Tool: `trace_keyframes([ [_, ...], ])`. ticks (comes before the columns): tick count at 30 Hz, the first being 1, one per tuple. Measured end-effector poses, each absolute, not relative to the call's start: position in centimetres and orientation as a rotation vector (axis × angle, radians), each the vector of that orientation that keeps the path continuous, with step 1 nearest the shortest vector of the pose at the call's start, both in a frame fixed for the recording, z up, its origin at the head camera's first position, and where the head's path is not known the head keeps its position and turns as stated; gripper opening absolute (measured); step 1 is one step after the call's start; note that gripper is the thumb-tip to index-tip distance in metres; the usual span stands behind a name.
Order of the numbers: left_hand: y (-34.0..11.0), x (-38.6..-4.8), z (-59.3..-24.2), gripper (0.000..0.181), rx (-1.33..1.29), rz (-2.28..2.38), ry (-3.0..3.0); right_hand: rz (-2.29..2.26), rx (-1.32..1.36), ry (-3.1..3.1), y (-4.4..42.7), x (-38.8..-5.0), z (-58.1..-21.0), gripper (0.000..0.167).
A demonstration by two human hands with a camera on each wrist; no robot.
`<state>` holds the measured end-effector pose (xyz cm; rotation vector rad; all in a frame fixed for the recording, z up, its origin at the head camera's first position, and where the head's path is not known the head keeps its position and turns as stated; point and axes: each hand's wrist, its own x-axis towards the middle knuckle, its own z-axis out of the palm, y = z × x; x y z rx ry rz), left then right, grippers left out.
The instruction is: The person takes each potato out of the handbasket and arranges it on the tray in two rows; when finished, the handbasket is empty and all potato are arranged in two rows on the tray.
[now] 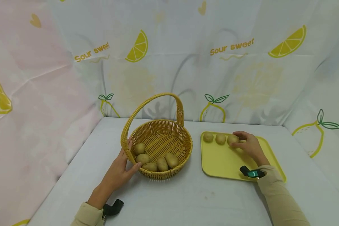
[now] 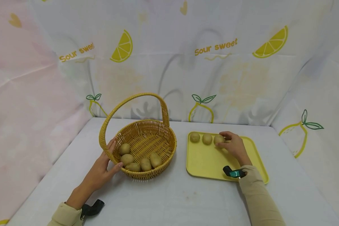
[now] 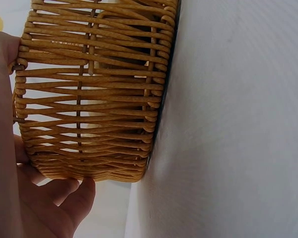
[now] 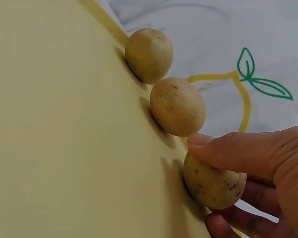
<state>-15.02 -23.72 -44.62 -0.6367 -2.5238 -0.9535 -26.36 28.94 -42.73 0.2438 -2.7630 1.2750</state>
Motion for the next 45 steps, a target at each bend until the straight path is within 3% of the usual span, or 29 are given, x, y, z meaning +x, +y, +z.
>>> trace_keyframes([
  [27,-23.67,-14.90,-44.48,0.090,-0.620,-0.960,-2.541,1.283,0.306,-2.802,29.66,-26.40,-42.37,0.061],
  [45,-23.72,-14.86,-44.58,0.090,-0.611,-0.963,-2.549,1.253,0.311,-2.786,29.46,-26.52,-42.81,0.054],
])
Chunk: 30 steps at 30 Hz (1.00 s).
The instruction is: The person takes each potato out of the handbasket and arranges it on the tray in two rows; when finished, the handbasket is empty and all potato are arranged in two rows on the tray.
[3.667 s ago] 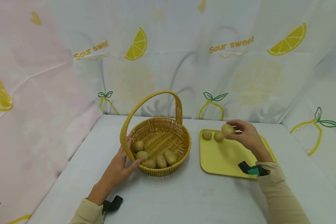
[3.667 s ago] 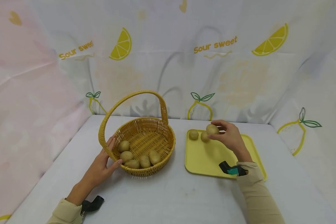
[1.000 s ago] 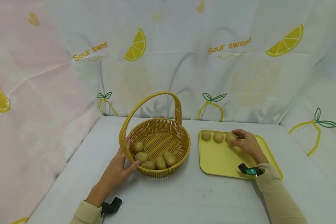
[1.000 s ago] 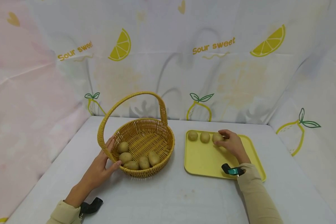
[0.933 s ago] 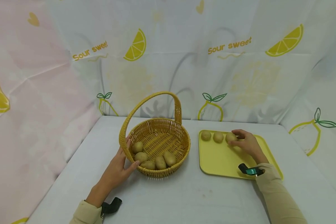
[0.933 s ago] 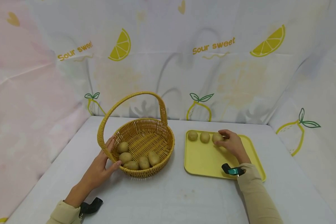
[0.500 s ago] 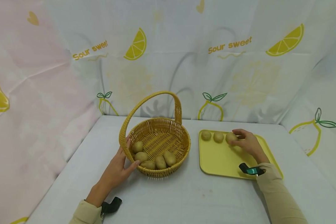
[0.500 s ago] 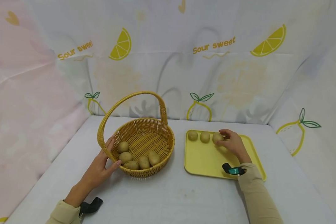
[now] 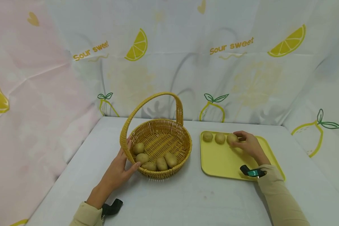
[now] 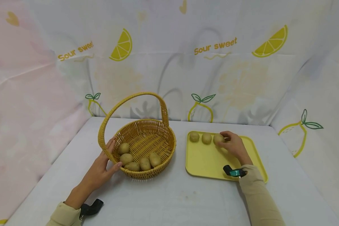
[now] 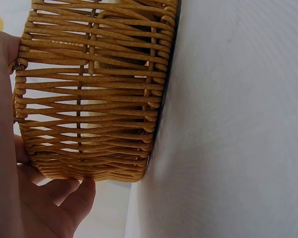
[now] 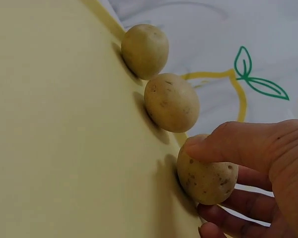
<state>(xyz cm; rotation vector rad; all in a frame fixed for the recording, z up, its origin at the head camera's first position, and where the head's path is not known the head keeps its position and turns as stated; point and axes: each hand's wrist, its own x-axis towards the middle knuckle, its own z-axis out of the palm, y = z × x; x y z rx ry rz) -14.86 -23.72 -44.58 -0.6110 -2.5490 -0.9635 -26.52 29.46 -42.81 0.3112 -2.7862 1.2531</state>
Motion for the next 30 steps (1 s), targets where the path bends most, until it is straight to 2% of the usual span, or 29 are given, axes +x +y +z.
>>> trace_keyframes([
  [20,-23.6,-15.0,-44.5,0.091,-0.611,-0.960,-2.548,1.151,0.342,-2.812,29.6,-26.2,-41.4,0.058],
  [25,-23.6,-15.0,-44.7,0.091,-0.611,-0.968,-2.559,1.159,0.325,-2.708,28.3,-25.4,-39.7,0.052],
  [30,-23.8,-15.1,-44.8,0.092,-0.616,-0.973,-2.547,1.211,0.444,-2.603,25.2,-25.5,-37.9,0.039],
])
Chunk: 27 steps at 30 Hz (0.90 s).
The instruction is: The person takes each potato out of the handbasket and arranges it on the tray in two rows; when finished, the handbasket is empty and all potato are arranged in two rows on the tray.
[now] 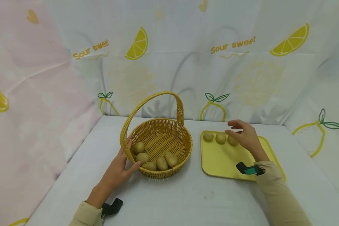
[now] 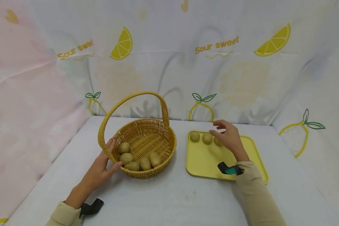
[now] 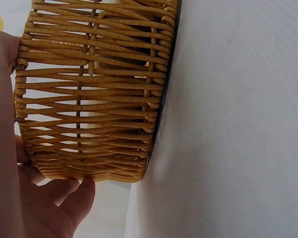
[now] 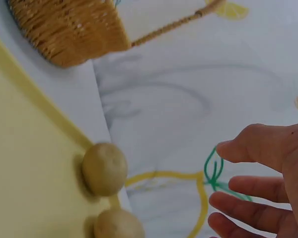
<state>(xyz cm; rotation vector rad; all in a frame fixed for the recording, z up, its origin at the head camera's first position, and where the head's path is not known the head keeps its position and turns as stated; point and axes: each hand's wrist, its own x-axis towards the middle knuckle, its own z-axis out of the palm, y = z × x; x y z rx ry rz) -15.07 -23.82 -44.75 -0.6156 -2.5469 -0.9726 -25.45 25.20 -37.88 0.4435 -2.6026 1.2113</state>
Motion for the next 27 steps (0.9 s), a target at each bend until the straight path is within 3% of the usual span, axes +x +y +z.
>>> trace_keyframes([
  [14,-23.7,-15.0,-44.5,0.092,-0.616,-0.958,-2.548,1.380,0.896,-2.580,15.9,-26.2,-33.8,0.029],
  [27,-23.7,-14.9,-44.4,0.092,-0.606,-0.952,-2.559,1.414,1.218,-2.568,9.1,-27.7,-33.8,0.023],
])
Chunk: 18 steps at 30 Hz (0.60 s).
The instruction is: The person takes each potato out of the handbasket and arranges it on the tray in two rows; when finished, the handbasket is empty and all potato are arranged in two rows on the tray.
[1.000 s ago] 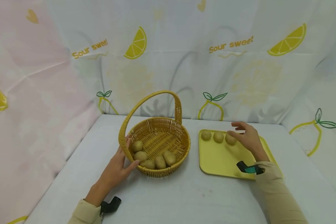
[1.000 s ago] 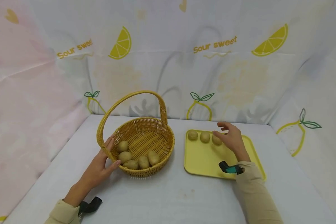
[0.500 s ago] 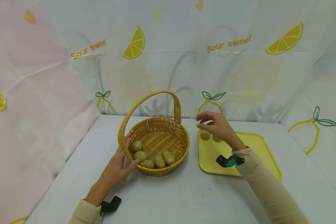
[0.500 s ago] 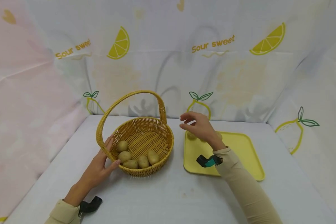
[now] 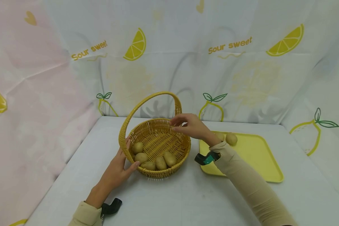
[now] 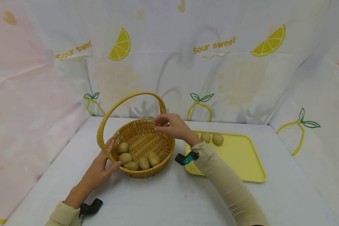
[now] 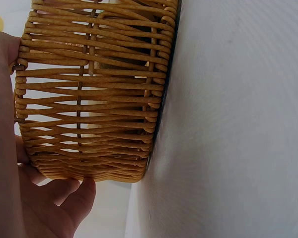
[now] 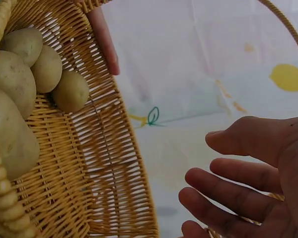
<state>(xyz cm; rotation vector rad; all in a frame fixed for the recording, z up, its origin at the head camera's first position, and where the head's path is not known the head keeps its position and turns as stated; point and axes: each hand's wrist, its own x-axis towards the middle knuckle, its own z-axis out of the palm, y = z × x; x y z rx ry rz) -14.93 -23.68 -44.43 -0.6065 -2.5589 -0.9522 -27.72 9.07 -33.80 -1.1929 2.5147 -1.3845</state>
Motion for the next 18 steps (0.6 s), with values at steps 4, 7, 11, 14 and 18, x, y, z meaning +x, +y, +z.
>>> trace_keyframes([
  [4,-23.6,-15.0,-44.4,0.092,-0.613,-0.957,-2.557,-1.333,-1.202,2.475,7.5,-28.3,-34.0,0.027],
  [7,-23.6,-14.9,-44.5,0.092,-0.615,-0.958,-2.557,-1.286,-1.214,2.429,6.4,-28.6,-34.2,0.030],
  [11,-23.6,-14.9,-44.4,0.092,-0.614,-0.959,-2.559,-1.229,-1.237,2.354,4.8,-28.8,-34.5,0.032],
  [14,-23.6,-14.9,-44.4,0.092,-0.613,-0.962,-2.561,-1.203,-1.256,2.314,3.6,-28.9,-34.7,0.031],
  [18,-23.6,-14.9,-44.3,0.092,-0.609,-0.965,-2.568,-1.174,-1.303,2.274,2.0,-28.9,-34.8,0.029],
])
